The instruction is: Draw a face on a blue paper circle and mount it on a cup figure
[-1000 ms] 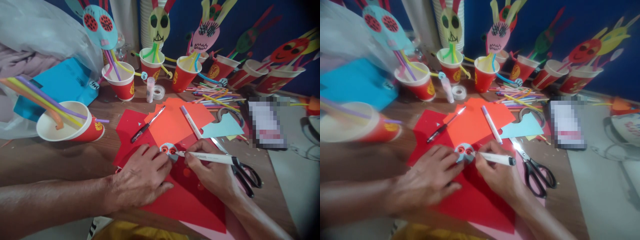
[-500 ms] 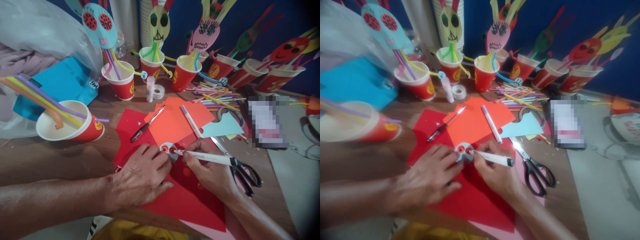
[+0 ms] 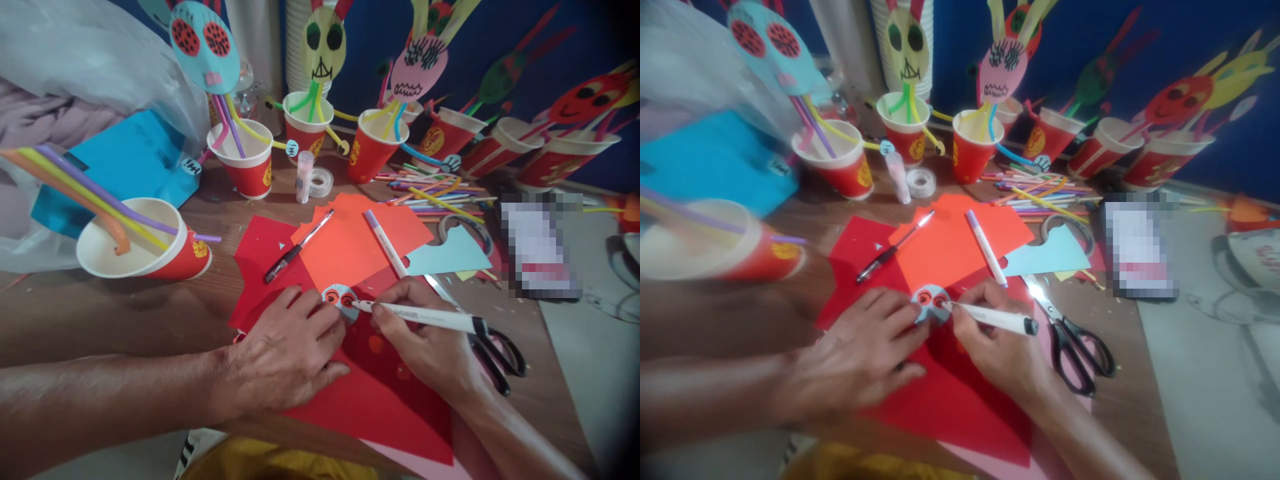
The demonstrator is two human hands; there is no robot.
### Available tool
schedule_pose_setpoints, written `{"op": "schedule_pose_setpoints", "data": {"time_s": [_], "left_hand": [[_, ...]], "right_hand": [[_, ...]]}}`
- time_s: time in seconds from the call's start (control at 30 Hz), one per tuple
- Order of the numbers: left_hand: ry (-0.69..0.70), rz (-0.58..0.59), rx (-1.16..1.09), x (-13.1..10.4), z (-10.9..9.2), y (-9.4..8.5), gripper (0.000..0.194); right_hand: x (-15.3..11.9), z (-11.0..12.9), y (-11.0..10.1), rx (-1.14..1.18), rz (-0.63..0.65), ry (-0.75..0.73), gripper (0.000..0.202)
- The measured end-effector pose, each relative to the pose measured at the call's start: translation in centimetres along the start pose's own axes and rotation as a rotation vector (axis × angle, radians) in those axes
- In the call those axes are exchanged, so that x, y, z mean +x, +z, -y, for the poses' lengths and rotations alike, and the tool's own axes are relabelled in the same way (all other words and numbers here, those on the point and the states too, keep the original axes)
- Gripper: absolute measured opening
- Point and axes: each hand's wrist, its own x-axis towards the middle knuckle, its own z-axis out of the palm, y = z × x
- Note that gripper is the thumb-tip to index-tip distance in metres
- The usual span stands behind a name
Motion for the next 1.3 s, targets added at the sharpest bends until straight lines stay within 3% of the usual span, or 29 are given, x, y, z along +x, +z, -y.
{"op": "schedule_pose_setpoints", "data": {"time_s": [0.6, 0.73, 1.3], "left_hand": [[-0.005, 0.017, -0.025, 0.0, 0.0, -0.1, 0.033], [-0.001, 0.005, -0.030, 0.0, 0.0, 0.0, 0.033], [-0.001, 0.026, -0.039, -0.6, 0.0, -0.2, 0.038]], "right_hand": [[0.2, -0.3, -0.3, -0.061, 0.074, -0.054, 0.010], [0.1, -0.5, -0.4, 0.011, 0.010, -0.020, 0.013], [2.0, -2.3, -1.5, 0.446, -0.168, -0.190, 0.009]]}}
